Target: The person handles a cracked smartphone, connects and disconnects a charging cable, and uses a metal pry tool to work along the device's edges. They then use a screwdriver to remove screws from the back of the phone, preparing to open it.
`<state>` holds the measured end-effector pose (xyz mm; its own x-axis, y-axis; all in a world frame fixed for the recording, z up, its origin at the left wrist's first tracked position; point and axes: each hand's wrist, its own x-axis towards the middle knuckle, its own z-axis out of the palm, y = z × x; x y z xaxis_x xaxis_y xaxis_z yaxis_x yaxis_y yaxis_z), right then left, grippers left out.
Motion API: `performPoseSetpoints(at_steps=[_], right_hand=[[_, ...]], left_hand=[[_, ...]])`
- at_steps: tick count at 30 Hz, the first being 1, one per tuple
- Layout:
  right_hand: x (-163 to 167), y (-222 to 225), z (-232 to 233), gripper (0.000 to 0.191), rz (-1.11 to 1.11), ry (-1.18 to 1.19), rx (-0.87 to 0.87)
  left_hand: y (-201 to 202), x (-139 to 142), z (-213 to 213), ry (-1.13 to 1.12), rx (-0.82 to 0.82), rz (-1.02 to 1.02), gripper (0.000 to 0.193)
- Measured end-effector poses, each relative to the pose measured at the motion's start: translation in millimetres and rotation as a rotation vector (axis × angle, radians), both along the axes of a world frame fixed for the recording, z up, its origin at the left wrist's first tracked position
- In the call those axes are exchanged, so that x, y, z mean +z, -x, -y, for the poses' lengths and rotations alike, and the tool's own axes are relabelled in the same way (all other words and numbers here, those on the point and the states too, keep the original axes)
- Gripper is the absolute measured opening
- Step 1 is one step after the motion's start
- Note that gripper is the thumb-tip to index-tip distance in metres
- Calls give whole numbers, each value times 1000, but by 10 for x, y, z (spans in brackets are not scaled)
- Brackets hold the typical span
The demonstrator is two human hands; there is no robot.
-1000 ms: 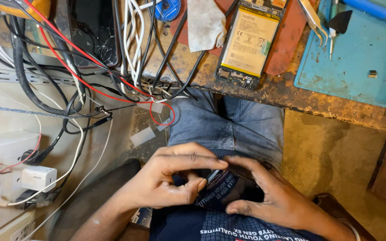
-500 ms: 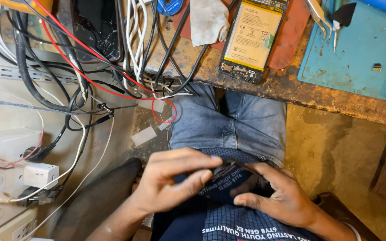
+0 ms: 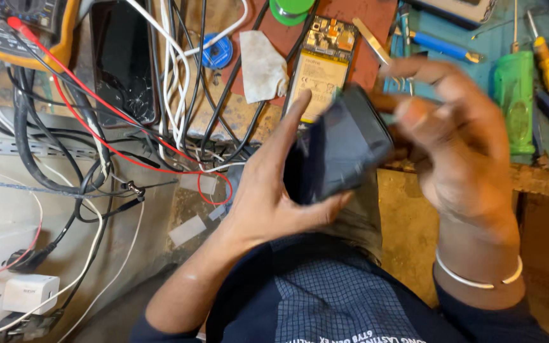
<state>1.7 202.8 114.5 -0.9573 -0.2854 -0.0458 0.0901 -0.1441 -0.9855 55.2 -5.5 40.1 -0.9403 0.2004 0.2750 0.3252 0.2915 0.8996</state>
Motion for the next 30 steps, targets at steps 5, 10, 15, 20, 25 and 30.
performPoseSetpoints(at_steps=[5,10,15,20,25,30], right_hand=[[0,63,145,42,-251,-88,-4],[-208,153,61,42,-376,-144,-42],[-297,71,-42,41,-283,-199,-13],[-456,-106,-9,41,-240,-176,1],[-504,-161,-17,45,-234,-231,-35],[-478,-173,-3,44,-263,-245,-10]], left_hand=[[293,-30,-289,-220,179,-50,92],[437,-43,-358,-526,70,91,99],[553,-31,-309,-949,9,345,97],[641,-90,-288,-985,58,216,91],[597,-89,-300,-946,77,180,92],[523,-64,-326,-887,115,163,98]])
